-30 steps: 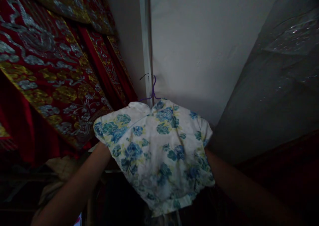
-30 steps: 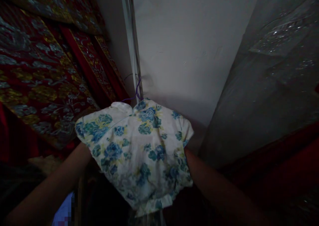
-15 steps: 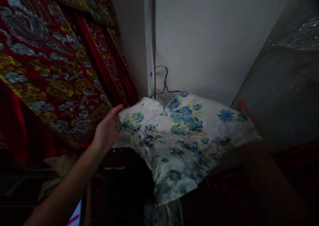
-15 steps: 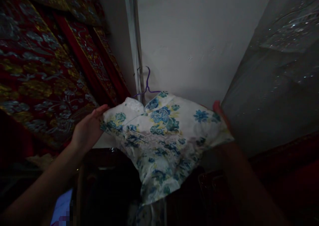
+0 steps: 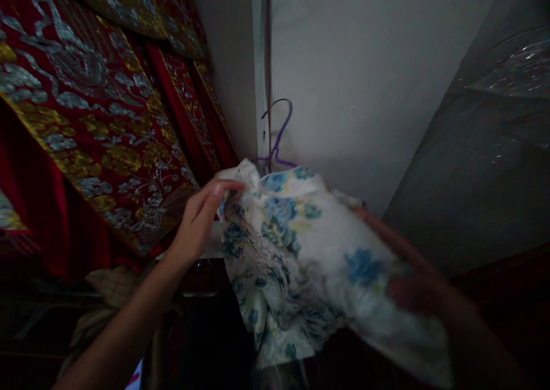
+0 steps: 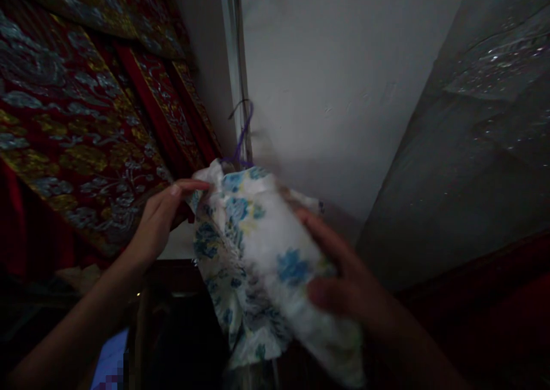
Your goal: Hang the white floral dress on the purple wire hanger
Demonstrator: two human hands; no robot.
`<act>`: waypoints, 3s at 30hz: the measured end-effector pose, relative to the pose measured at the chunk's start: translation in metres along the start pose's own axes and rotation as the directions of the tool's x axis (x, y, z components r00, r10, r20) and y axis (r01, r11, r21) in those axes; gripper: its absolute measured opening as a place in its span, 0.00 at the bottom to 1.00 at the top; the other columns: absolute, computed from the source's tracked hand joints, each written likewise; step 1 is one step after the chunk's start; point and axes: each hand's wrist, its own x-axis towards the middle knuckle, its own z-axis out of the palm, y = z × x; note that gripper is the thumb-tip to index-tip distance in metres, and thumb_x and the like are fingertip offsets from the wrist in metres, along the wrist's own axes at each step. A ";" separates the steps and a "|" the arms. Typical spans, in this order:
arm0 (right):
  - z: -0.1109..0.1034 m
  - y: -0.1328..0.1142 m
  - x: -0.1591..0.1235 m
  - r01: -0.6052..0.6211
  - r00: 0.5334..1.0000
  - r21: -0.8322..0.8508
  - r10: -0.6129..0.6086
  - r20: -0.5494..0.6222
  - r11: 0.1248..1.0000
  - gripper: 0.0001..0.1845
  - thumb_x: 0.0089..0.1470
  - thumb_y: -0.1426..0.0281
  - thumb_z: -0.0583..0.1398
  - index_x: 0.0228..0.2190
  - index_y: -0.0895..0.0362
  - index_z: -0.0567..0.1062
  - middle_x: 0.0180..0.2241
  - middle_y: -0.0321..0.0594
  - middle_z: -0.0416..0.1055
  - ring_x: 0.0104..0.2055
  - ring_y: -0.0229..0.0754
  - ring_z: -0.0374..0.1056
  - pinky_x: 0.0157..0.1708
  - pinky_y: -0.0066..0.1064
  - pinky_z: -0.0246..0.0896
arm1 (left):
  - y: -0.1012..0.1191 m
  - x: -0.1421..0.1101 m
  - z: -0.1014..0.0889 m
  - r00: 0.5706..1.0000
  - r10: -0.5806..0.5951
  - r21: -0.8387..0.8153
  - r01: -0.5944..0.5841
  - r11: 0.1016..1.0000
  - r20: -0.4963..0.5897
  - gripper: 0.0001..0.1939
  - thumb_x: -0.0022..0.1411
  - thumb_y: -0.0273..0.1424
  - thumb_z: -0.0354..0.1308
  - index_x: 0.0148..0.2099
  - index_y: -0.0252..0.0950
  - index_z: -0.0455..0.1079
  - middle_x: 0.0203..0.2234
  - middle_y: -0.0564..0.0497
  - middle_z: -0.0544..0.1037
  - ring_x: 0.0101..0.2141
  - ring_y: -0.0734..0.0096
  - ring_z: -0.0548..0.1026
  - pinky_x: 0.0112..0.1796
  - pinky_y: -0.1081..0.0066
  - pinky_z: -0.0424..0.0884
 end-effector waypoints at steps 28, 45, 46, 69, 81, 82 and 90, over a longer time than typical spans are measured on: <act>-0.001 0.001 0.161 0.213 0.954 0.396 -0.103 -0.281 0.893 0.20 0.47 0.53 0.69 0.22 0.55 0.73 0.18 0.36 0.72 0.24 0.43 0.74 0.25 0.30 0.70 | -0.022 -0.033 -0.007 0.780 0.613 0.658 -0.396 0.640 -0.127 0.10 0.65 0.27 0.60 0.49 0.38 0.74 0.36 0.48 0.76 0.41 0.63 0.75 0.46 0.64 0.71; -0.023 0.128 0.059 0.388 0.535 0.152 -0.088 -0.840 0.909 0.18 0.39 0.67 0.71 0.37 0.54 0.80 0.41 0.37 0.79 0.46 0.40 0.74 0.48 0.31 0.67 | -0.108 -0.188 0.089 0.910 -0.345 0.399 0.234 0.886 0.231 0.16 0.71 0.34 0.51 0.53 0.39 0.78 0.49 0.41 0.80 0.52 0.56 0.78 0.54 0.62 0.72; -0.013 0.140 0.038 0.421 0.452 0.188 -0.025 -0.891 0.887 0.15 0.39 0.67 0.70 0.34 0.54 0.80 0.36 0.36 0.78 0.41 0.40 0.75 0.45 0.31 0.68 | -0.106 -0.195 0.095 0.938 -0.306 0.353 0.235 0.906 0.161 0.17 0.72 0.34 0.51 0.56 0.39 0.77 0.53 0.40 0.78 0.55 0.56 0.76 0.56 0.60 0.71; 0.136 0.184 -0.054 -0.030 0.988 0.131 0.050 -0.149 0.991 0.12 0.54 0.58 0.66 0.34 0.54 0.83 0.35 0.44 0.82 0.38 0.51 0.78 0.41 0.38 0.74 | -0.085 -0.198 0.071 0.992 -0.119 0.201 0.107 0.974 0.050 0.11 0.69 0.30 0.54 0.43 0.41 0.79 0.33 0.50 0.84 0.34 0.65 0.84 0.36 0.71 0.80; 0.099 0.193 -0.056 -0.009 0.988 -0.042 0.003 -0.155 0.999 0.20 0.55 0.53 0.63 0.23 0.55 0.79 0.22 0.38 0.75 0.26 0.44 0.72 0.27 0.30 0.67 | -0.055 -0.022 0.035 0.942 0.330 0.516 -0.254 0.818 -0.061 0.06 0.67 0.29 0.59 0.41 0.36 0.78 0.34 0.50 0.84 0.32 0.69 0.81 0.37 0.72 0.76; 0.094 0.196 -0.058 -0.009 0.988 -0.053 0.000 -0.154 0.999 0.20 0.55 0.53 0.63 0.23 0.55 0.78 0.21 0.38 0.74 0.25 0.44 0.71 0.26 0.29 0.66 | -0.046 -0.006 0.034 0.920 0.389 0.526 -0.307 0.793 -0.049 0.06 0.67 0.29 0.59 0.41 0.36 0.78 0.34 0.50 0.84 0.32 0.70 0.80 0.37 0.72 0.76; 0.068 0.198 -0.054 0.052 0.990 -0.157 -0.072 -0.121 0.986 0.17 0.56 0.55 0.63 0.26 0.54 0.81 0.26 0.40 0.78 0.30 0.47 0.76 0.31 0.33 0.71 | -0.005 0.022 0.042 0.804 0.578 0.520 -0.438 0.733 -0.138 0.05 0.66 0.26 0.61 0.38 0.35 0.78 0.32 0.49 0.79 0.35 0.70 0.77 0.33 0.73 0.73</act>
